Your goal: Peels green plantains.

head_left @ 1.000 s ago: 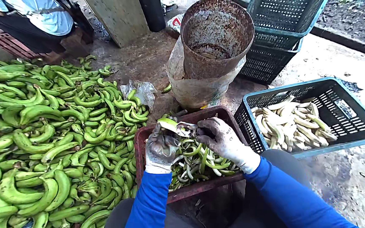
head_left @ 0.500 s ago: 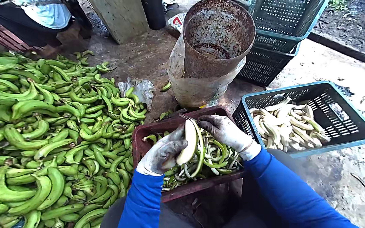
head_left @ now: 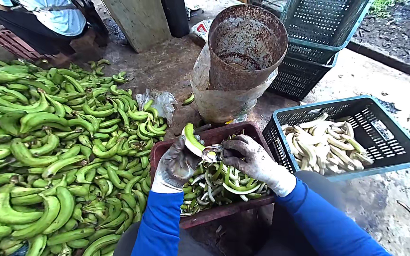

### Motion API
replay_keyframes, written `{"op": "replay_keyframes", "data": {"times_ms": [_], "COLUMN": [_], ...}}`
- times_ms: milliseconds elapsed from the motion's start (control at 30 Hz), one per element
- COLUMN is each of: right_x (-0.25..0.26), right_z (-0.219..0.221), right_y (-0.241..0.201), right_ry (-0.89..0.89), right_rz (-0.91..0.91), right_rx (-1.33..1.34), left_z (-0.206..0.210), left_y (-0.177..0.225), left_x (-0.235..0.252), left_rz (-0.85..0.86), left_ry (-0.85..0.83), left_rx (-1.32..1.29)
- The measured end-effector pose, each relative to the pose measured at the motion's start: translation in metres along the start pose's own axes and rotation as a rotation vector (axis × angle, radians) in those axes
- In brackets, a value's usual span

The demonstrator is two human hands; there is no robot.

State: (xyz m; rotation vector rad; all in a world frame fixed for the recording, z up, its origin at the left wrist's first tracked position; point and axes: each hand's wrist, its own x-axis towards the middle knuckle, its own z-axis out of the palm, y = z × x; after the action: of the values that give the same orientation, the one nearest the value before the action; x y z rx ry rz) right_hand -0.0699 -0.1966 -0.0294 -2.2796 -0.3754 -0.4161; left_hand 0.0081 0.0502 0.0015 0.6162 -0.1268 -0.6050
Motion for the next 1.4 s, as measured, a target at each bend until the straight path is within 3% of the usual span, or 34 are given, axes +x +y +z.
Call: {"op": "replay_keyframes", "data": {"times_ms": [200,300,367,433,567,700,900,1167,1300,1400], "right_x": [0.004,0.010,0.016,0.016,0.003,-0.007,-0.003,0.009,0.015,0.011], "right_z": [-0.002,-0.012,-0.020,-0.028,-0.042,-0.037,-0.025,-0.012,-0.024,-0.043], "right_y": [-0.008,-0.008,0.001,0.011,0.004,-0.001,-0.002,-0.002,0.006,0.010], "right_ry": [0.014,0.018,-0.042,-0.070,-0.032,-0.131,-0.176,0.128,0.197,0.171], "right_rz": [-0.078,0.167,0.403,0.517,0.353,0.105,0.036,0.136,0.349,0.376], "right_rx": [0.031,0.025,0.017,-0.021,0.041,0.062,0.097,0.054,0.081,0.087], "left_z": [0.001,0.004,0.005,0.003,-0.002,-0.001,0.014,0.011,0.003,-0.002], "left_y": [-0.009,-0.015,-0.013,-0.008,0.006,0.008,-0.007,-0.008,0.000,0.005], "left_x": [-0.004,-0.005,-0.004,-0.003,-0.001,-0.002,-0.001,-0.002,-0.005,-0.005], "left_rz": [-0.163,-0.198,-0.197,-0.164,-0.035,-0.007,-0.083,-0.133,-0.124,-0.109], "left_ry": [-0.184,-0.271,-0.243,-0.217,-0.140,-0.110,-0.168,-0.249,-0.291,-0.298], "left_rx": [0.152,0.218,0.294,0.339,0.370,0.365,0.476,0.466,0.403,0.328]}}
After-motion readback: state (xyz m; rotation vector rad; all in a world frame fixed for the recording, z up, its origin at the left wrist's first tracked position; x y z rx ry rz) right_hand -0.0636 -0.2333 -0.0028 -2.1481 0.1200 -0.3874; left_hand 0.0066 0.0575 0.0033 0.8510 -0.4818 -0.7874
